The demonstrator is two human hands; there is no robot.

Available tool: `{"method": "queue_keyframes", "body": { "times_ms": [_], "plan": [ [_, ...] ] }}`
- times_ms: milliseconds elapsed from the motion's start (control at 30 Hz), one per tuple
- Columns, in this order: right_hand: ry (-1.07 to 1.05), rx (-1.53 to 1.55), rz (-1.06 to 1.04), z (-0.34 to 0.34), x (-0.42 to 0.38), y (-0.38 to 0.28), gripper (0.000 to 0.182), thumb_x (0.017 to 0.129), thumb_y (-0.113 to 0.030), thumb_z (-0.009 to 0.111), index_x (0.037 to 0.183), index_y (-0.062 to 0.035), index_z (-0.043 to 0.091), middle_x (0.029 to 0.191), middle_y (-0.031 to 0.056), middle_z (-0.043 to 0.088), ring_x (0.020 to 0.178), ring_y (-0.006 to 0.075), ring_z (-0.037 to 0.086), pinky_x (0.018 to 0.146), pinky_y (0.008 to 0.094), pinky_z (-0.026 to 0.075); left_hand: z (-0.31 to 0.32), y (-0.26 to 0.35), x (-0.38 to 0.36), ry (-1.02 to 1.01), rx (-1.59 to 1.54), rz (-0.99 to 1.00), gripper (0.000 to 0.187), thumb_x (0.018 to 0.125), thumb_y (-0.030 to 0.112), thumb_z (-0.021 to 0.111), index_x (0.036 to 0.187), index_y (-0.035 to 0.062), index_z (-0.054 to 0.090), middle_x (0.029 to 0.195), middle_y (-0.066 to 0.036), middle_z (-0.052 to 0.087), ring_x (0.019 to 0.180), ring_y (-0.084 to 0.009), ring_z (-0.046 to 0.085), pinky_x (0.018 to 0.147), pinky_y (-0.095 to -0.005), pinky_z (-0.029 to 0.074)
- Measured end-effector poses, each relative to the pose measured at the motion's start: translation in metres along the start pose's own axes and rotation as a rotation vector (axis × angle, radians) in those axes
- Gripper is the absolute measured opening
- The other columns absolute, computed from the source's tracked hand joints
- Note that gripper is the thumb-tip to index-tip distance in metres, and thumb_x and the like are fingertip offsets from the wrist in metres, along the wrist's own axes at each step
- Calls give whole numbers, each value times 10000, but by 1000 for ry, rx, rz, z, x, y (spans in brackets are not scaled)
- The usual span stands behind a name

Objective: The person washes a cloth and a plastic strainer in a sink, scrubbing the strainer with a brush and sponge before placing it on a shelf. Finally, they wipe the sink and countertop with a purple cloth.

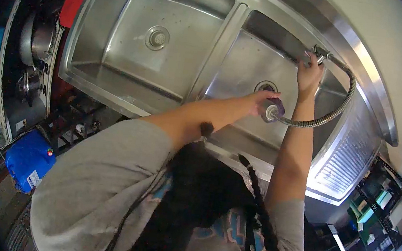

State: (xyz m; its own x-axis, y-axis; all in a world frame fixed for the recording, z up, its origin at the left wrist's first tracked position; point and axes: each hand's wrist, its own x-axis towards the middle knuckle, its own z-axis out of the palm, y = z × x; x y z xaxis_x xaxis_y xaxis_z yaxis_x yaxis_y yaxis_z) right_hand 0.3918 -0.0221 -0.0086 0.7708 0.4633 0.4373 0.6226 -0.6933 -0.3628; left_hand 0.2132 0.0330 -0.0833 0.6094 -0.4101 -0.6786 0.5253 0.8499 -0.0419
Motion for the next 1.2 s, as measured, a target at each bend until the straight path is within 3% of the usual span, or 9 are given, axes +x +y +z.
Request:
{"method": "queue_keyframes", "body": {
  "times_ms": [133, 267, 467, 633, 733, 967, 1067, 1133, 1200],
  "plan": [
    [-28, -10, 269, 10, 6, -8, 213, 853, -206, 683, 967, -31, 642, 982, 283, 627, 1022, 429, 554, 921, 458, 445, -11, 7, 1, -97, -42, 61, 305, 838, 269, 727, 1012, 67, 577, 929, -104, 657, 829, -268, 666, 781, -466, 562],
    [187, 273, 319, 20, -6, -8, 262, 905, -232, 630, 950, 23, 590, 949, 280, 622, 995, 410, 566, 892, 439, 456, -18, 26, -17, -109, -30, 60, 212, 867, 236, 681, 951, 58, 601, 881, -107, 657, 802, -266, 670, 763, -449, 569],
    [453, 947, 532, 39, -16, 12, 457, 995, -382, 483, 1285, -35, 423, 1080, 162, 600, 948, 264, 613, 817, 394, 501, -20, 45, -26, -10, 120, 313, 202, 858, 242, 693, 879, 49, 637, 821, -81, 672, 738, -241, 665, 733, -395, 558],
    [15, 1411, 1172, 25, -106, -15, 610, 954, -564, 430, 1387, -135, 400, 1235, 149, 544, 1158, 316, 504, 961, 543, 407, -9, 58, -48, 197, 684, 810, 224, 881, 272, 684, 871, 49, 659, 850, -93, 694, 797, -250, 675, 696, -399, 539],
    [-297, 2107, 1757, 39, -183, -80, 375, 951, -354, 502, 1190, -66, 529, 1183, 146, 581, 1060, 331, 583, 886, 460, 501, -4, 46, -74, 499, 1149, 1052, 274, 800, 296, 735, 796, 34, 656, 815, -96, 657, 794, -292, 627, 754, -404, 502],
    [-77, 2140, 1131, 49, -175, -155, 380, 972, -326, 442, 1160, -5, 520, 1158, 174, 595, 1067, 320, 583, 921, 414, 491, -16, 13, -105, 441, 1636, 1120, 317, 869, 380, 620, 828, 67, 652, 967, -112, 660, 986, -339, 602, 861, -427, 463],
    [-75, 2105, 1101, 60, -175, -143, 384, 978, -318, 424, 1151, 12, 518, 1152, 182, 599, 1069, 317, 583, 932, 401, 488, -32, 20, -72, 715, 1376, 1339, 377, 918, 413, 571, 809, 59, 641, 908, -106, 676, 870, -302, 632, 769, -420, 479],
    [156, 2047, 1077, 78, -187, -124, 266, 907, -161, 531, 1140, -34, 520, 1118, 153, 612, 1009, 319, 614, 857, 381, 526, -14, 37, -99, 544, 891, 913, 385, 917, 392, 589, 764, 46, 660, 812, -147, 640, 724, -357, 612, 679, -438, 480],
    [212, 1863, 1144, 42, -160, -164, 242, 884, -80, 515, 1120, -26, 529, 1103, 152, 620, 1028, 310, 612, 875, 379, 521, -22, 43, -91, 587, 775, 901, 386, 944, 379, 553, 779, 44, 650, 783, -145, 630, 660, -343, 599, 641, -440, 475]
  ]
}}
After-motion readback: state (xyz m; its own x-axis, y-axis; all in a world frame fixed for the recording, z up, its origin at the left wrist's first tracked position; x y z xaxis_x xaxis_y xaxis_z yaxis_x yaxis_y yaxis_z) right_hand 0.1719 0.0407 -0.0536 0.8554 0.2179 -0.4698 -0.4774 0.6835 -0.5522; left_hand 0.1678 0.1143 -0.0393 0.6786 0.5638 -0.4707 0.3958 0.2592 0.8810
